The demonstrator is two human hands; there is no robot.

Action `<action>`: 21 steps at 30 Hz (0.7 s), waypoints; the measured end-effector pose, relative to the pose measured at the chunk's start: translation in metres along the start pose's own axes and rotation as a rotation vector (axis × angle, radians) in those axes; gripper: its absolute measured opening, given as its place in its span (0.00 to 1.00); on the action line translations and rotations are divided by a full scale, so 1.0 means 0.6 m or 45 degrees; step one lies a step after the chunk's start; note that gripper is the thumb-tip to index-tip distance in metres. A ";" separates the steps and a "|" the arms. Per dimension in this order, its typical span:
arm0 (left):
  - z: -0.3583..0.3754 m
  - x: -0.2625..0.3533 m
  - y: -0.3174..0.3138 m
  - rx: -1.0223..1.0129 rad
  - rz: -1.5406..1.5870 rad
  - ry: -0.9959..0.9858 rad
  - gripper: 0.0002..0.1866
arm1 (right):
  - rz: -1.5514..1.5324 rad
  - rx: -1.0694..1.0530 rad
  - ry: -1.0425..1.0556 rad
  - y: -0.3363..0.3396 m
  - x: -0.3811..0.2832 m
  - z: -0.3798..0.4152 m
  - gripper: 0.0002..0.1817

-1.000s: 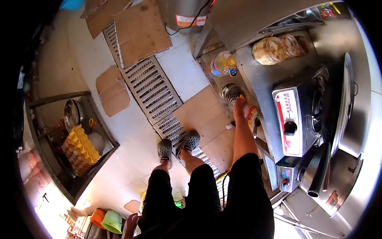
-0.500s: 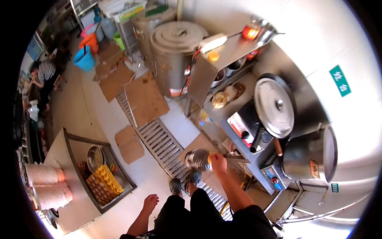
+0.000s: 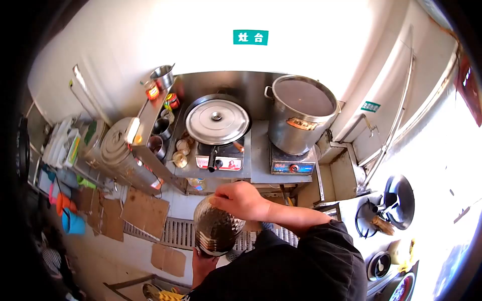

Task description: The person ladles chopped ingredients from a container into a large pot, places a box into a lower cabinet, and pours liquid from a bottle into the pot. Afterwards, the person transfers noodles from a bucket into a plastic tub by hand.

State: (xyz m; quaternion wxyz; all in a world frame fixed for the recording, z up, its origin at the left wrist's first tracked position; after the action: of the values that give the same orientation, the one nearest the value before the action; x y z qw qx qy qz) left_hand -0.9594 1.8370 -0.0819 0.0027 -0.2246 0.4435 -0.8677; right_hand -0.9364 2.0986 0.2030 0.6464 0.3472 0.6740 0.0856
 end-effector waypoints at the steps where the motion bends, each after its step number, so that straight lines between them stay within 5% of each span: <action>1: -0.028 0.006 -0.034 -0.011 -0.151 -0.038 0.36 | 0.052 0.159 0.025 0.063 0.012 0.008 0.15; 6: -0.064 0.049 -0.112 -0.079 -0.407 -0.215 0.28 | 0.099 0.529 0.179 0.139 -0.005 -0.006 0.08; 9: -0.099 0.033 -0.279 0.022 -0.315 -0.328 0.20 | 0.178 0.734 0.377 0.258 0.054 0.007 0.06; 13: -0.176 0.035 -0.394 0.111 -0.554 -0.483 0.15 | 0.084 0.953 0.388 0.378 0.181 -0.017 0.06; 16: -0.200 0.054 -0.451 0.337 -0.743 -0.575 0.13 | 0.038 0.975 0.358 0.410 0.224 -0.035 0.06; 21: -0.215 0.077 -0.489 0.358 -0.860 -0.622 0.14 | -0.122 1.049 0.204 0.431 0.298 -0.065 0.07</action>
State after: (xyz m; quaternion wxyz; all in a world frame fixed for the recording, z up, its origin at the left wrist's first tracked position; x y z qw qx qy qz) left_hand -0.9948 2.1048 0.0968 -0.1458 -0.5530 0.2093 -0.7932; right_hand -0.8666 2.4073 0.2097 0.4023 0.5372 0.7154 -0.1945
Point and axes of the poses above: each hand's wrist, its own z-axis away from the middle knuckle, its own y-axis out of the back of the hand, x = y × z, the point moved 7 cm from there along -z, towards the middle knuckle
